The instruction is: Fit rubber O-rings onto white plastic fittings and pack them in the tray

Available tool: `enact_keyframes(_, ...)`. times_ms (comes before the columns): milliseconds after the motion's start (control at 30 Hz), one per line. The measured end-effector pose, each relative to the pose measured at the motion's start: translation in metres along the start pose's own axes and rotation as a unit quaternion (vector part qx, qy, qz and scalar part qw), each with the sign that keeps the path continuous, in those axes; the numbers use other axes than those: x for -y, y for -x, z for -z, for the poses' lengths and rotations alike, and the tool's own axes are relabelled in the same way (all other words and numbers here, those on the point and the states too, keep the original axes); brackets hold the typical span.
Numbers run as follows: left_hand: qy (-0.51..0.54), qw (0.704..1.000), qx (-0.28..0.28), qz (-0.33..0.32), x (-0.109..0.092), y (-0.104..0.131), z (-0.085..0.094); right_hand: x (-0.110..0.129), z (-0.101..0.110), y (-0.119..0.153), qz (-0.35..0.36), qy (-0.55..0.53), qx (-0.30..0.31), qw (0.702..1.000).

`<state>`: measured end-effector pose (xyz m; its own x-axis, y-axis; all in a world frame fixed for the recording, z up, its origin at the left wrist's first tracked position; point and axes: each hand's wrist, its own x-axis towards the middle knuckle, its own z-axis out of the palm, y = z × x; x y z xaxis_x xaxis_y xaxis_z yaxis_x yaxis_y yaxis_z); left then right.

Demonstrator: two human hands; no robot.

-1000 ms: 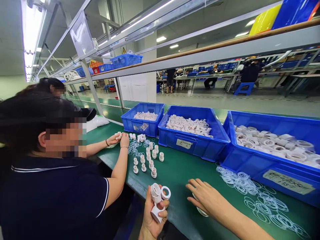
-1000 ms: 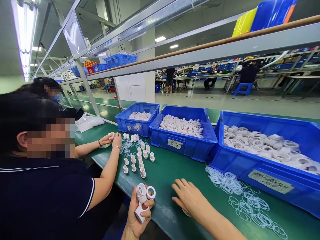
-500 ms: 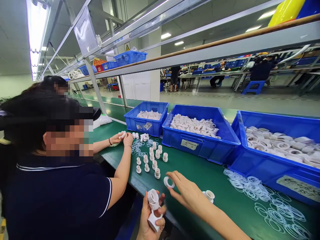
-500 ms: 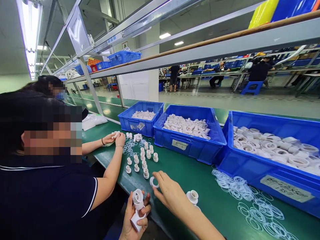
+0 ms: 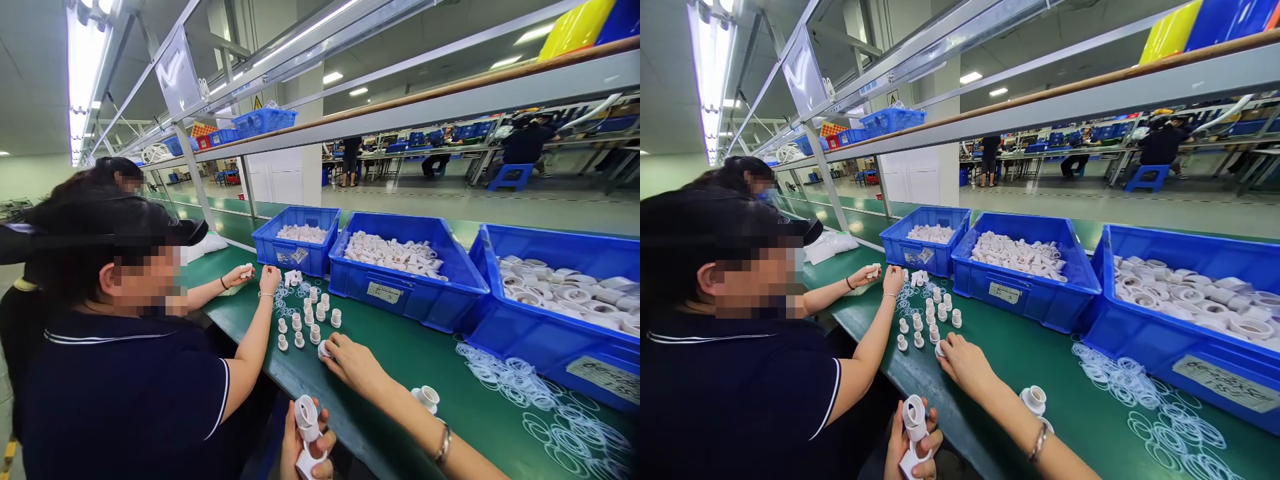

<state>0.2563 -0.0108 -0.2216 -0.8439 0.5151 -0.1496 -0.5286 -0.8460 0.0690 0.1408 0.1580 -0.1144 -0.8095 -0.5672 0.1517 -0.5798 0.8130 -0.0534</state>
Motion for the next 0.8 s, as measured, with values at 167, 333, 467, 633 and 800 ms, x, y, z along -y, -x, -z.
enact_keyframes(167,0.036,0.999,-0.011,-0.002,0.006,-0.003,-0.019,-0.024,0.011,0.042,-0.005,0.026,0.018,0.999)
enact_keyframes(333,0.042,0.999,-0.019,0.022,0.018,-0.012,-0.038,-0.041,0.018,0.078,-0.030,0.050,-0.001,0.998)
enact_keyframes(467,0.018,0.999,-0.024,0.032,0.027,-0.016,-0.040,-0.036,0.028,0.084,-0.066,0.041,0.009,0.997)
enact_keyframes(633,0.005,0.999,-0.027,0.034,0.033,-0.017,-0.036,-0.028,0.027,0.075,-0.065,0.072,0.086,0.991)
enact_keyframes(800,0.006,0.999,-0.022,0.035,0.038,-0.018,-0.034,-0.033,0.013,0.073,-0.080,0.082,0.120,0.986)
